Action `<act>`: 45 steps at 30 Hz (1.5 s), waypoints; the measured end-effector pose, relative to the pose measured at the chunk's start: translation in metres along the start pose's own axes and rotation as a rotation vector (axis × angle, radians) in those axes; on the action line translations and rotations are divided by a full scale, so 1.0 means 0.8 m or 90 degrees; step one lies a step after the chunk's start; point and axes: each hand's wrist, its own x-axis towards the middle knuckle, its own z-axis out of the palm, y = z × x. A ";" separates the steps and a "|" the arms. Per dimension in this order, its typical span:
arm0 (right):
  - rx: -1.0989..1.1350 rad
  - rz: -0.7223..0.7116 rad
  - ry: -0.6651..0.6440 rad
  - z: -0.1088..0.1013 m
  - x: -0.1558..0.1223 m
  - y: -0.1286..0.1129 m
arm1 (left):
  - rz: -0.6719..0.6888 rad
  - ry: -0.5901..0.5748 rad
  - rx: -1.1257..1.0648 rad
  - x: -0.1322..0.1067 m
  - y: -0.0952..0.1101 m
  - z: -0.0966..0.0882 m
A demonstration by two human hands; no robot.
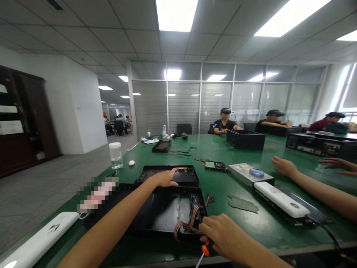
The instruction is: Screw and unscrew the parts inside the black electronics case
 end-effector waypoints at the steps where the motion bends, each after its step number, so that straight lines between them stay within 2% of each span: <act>1: 0.016 -0.010 -0.004 -0.001 -0.007 0.002 | 0.008 -0.011 -0.007 0.003 -0.004 0.004; 6: 0.053 0.058 0.010 0.008 -0.029 0.013 | 0.069 -0.054 0.009 0.018 -0.022 0.019; 11: 0.063 0.132 0.033 0.022 -0.029 0.018 | 0.089 -0.073 0.155 0.024 -0.024 0.017; 14: 0.061 0.123 0.030 0.021 -0.015 0.028 | 0.122 -0.044 0.186 0.023 -0.017 -0.008; 17: 0.036 0.115 0.016 0.020 0.011 0.049 | 0.142 -0.013 0.175 0.008 -0.004 -0.052; 21: 0.007 0.134 -0.007 0.027 0.063 0.090 | 0.157 0.015 0.164 -0.043 0.029 -0.105; 24: 0.025 0.154 0.008 0.039 0.101 0.119 | 0.152 -0.013 0.162 -0.094 0.066 -0.117; 27: 0.065 0.149 0.042 0.055 0.124 0.142 | 0.148 -0.075 0.183 -0.137 0.097 -0.105; 29: 0.076 0.086 0.061 0.065 0.127 0.156 | 0.155 -0.105 0.175 -0.157 0.108 -0.090; 32: 0.048 -0.001 0.086 0.076 0.115 0.178 | 0.165 -0.130 0.144 -0.174 0.110 -0.065; 35: 0.018 0.004 0.080 0.079 0.092 0.203 | 0.161 -0.150 0.117 -0.176 0.105 -0.046; 37: 0.013 0.026 0.073 0.078 0.078 0.220 | 0.142 -0.173 0.106 -0.170 0.100 -0.038; 39: 0.028 0.050 0.099 0.075 0.070 0.232 | 0.095 -0.247 0.062 -0.156 0.093 -0.034; 41: 0.072 0.076 0.162 0.074 0.068 0.238 | 0.059 -0.361 -0.042 -0.131 0.087 -0.033; 43: 0.136 0.095 0.231 0.075 0.070 0.238 | 0.080 -0.410 -0.148 -0.096 0.081 -0.029; 44: 0.168 0.096 0.255 0.076 0.072 0.236 | 0.122 -0.340 -0.161 -0.077 0.078 -0.026; 45: 0.197 0.092 0.269 0.077 0.074 0.234 | 0.158 -0.234 -0.132 -0.057 0.076 -0.020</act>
